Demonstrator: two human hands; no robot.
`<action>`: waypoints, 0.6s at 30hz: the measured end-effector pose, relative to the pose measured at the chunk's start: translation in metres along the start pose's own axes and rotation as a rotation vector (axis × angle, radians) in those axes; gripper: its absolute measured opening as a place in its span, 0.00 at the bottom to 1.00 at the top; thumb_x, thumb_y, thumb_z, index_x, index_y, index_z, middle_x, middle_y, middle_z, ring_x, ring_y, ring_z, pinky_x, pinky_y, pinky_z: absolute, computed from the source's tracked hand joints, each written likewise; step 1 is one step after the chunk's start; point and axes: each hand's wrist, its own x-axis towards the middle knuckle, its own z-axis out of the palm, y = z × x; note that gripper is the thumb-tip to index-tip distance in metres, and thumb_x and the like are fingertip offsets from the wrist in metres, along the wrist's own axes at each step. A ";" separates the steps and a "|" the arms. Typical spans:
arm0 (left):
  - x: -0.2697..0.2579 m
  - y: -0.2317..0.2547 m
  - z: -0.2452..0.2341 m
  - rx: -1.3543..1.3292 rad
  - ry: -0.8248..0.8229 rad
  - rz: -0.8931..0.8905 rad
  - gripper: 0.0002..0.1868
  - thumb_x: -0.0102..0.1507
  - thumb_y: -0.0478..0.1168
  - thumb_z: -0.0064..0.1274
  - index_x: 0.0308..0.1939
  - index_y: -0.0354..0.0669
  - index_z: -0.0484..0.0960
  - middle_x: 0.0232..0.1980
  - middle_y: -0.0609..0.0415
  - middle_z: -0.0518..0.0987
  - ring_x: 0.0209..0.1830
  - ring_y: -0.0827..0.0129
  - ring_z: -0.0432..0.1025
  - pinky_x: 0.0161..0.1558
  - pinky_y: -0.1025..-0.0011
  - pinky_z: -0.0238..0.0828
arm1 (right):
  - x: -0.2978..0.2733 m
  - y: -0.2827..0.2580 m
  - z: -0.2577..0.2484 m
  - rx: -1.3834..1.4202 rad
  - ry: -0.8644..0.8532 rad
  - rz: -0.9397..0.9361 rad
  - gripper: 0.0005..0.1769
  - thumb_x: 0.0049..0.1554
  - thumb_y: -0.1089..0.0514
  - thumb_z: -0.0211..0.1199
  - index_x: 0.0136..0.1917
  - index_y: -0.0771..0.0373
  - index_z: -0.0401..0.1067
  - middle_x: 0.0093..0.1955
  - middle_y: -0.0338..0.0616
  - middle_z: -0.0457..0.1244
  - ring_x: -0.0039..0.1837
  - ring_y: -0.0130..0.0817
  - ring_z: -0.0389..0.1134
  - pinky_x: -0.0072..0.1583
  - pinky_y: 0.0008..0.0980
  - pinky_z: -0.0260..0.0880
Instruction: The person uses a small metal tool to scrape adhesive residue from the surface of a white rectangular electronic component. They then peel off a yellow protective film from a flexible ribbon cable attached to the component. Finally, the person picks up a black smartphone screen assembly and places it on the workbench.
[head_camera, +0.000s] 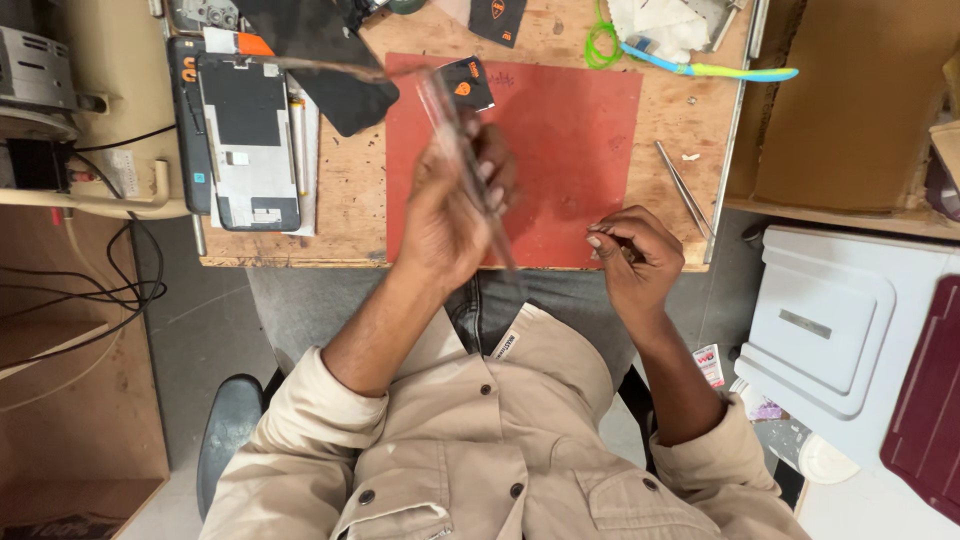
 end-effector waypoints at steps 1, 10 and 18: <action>0.002 -0.004 -0.005 0.182 0.121 0.069 0.30 0.74 0.49 0.58 0.66 0.29 0.65 0.50 0.51 0.70 0.48 0.72 0.69 0.53 0.72 0.68 | 0.000 -0.001 0.000 0.010 0.002 0.000 0.07 0.62 0.65 0.70 0.47 0.73 0.75 0.46 0.48 0.67 0.41 0.25 0.67 0.41 0.21 0.67; 0.014 -0.016 -0.018 0.769 0.378 0.427 0.32 0.66 0.25 0.54 0.72 0.36 0.59 0.65 0.54 0.73 0.66 0.72 0.69 0.68 0.70 0.70 | 0.001 -0.001 0.002 0.117 0.006 0.042 0.04 0.69 0.69 0.61 0.52 0.75 0.74 0.53 0.52 0.67 0.46 0.28 0.70 0.48 0.26 0.74; -0.007 0.079 0.001 1.571 0.401 -0.197 0.15 0.67 0.38 0.59 0.56 0.37 0.79 0.39 0.52 0.82 0.39 0.66 0.79 0.41 0.69 0.75 | 0.002 0.000 0.014 0.154 0.025 0.100 0.05 0.64 0.74 0.63 0.54 0.73 0.73 0.52 0.52 0.70 0.52 0.30 0.73 0.56 0.29 0.79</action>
